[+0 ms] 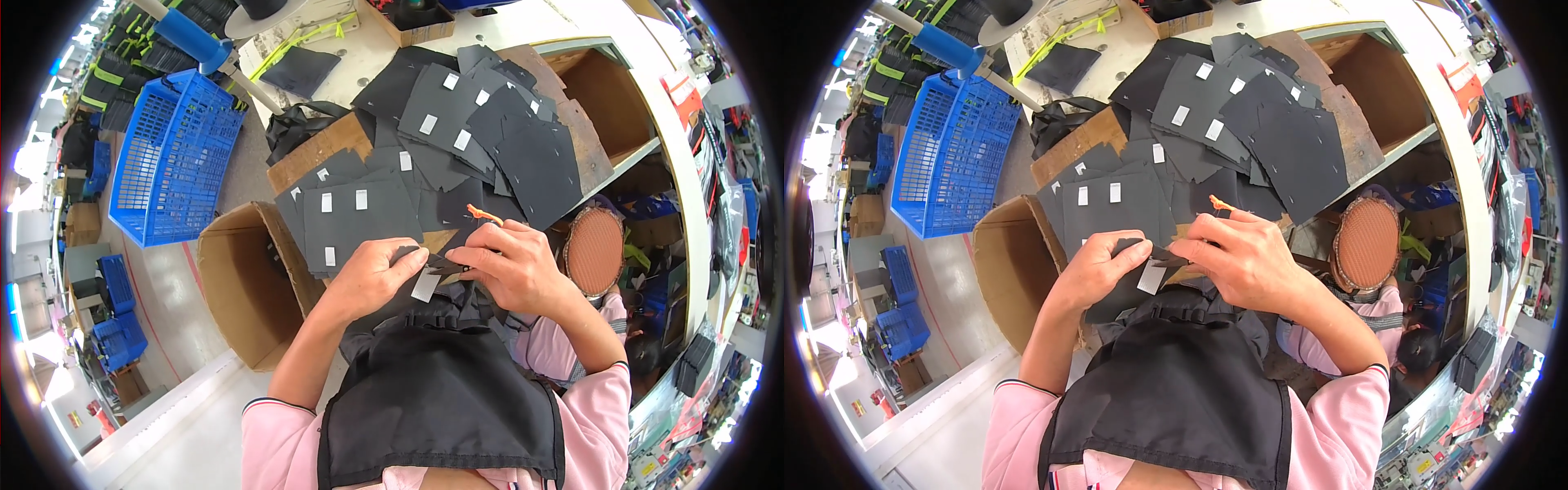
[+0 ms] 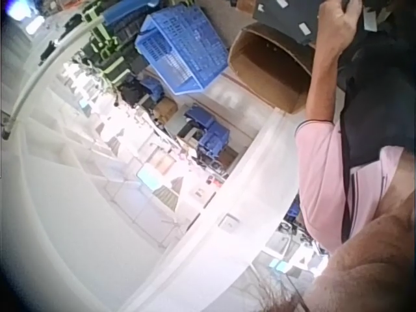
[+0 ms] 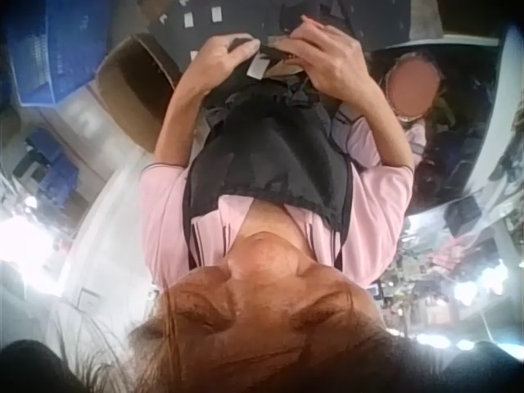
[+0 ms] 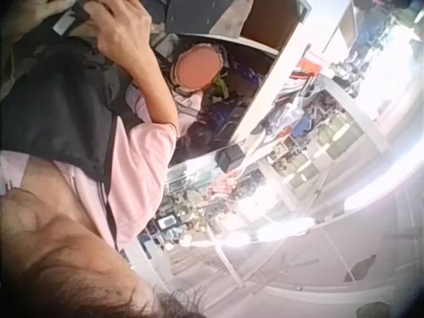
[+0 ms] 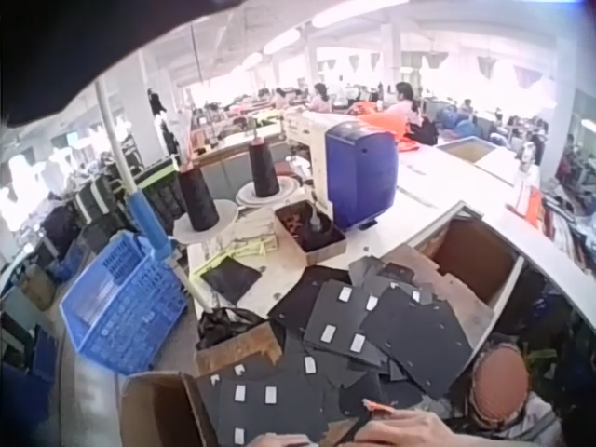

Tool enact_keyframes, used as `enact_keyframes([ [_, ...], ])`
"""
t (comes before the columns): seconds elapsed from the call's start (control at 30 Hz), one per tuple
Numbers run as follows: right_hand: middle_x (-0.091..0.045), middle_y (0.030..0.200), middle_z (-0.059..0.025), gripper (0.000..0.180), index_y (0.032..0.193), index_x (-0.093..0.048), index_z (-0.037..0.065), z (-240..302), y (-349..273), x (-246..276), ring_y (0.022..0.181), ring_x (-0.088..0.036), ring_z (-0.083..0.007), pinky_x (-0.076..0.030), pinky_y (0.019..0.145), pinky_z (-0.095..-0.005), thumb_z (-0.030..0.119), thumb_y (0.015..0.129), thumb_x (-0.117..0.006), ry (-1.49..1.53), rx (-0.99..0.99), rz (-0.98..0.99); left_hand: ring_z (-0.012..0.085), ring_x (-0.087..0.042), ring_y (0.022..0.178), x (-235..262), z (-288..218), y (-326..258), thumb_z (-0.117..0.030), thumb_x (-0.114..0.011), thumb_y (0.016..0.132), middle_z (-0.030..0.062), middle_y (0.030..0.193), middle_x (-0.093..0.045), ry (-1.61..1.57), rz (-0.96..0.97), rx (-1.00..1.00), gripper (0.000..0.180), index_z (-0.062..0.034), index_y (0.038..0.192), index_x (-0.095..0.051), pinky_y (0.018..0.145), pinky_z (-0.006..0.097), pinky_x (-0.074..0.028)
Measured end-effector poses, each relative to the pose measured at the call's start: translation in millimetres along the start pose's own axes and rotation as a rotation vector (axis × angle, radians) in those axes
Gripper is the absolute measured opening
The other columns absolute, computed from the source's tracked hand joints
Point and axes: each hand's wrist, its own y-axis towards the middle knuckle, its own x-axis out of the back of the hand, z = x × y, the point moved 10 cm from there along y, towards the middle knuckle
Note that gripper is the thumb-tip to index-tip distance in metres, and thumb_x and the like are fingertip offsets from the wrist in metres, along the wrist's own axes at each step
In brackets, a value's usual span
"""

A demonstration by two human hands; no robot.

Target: Inspecting and trimming loose threads from black fabric panels at a manufacturing workbench.

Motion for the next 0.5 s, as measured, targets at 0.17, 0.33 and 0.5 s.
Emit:
enact_keyframes([
  [0.17,-0.053,0.074,-0.0008,0.032,0.089,-0.065,0.009,-3.3,-0.3,-2.8,0.061,-0.055,-0.0186,-0.047,0.061,-0.0315,0.011,0.059,-0.074,0.03,-0.016,0.067,0.0127,-0.046,0.065,-4.2,-7.9,0.9,-0.023,-0.052,0.09,0.0074,0.067,-0.054,0.098,0.064,-0.035,0.028,0.0038,0.084,-0.057,0.062,0.029,-0.04],
  [0.33,-0.052,0.069,-0.0007,0.029,0.086,-0.066,0.009,-0.4,0.1,-1.8,0.06,-0.055,-0.0182,-0.046,0.062,-0.0319,0.011,0.059,-0.074,0.014,0.005,0.095,0.0124,-0.045,0.064,-6.5,-7.3,1.0,-0.023,-0.051,0.09,0.0068,0.065,-0.052,0.1,0.072,-0.068,0.029,0.0038,0.082,-0.056,0.061,0.029,-0.039],
  [0.5,-0.053,0.07,-0.002,0.03,0.087,-0.067,0.009,-8.5,-17.0,10.4,0.062,-0.055,-0.0204,-0.046,0.062,-0.0335,0.009,0.058,-0.075,0.097,-0.173,-0.035,0.0119,-0.045,0.064,-1.0,0.6,0.9,-0.023,-0.052,0.09,0.0063,0.065,-0.053,0.03,0.003,-0.023,0.029,0.0041,0.083,-0.057,0.061,0.029,-0.039],
])
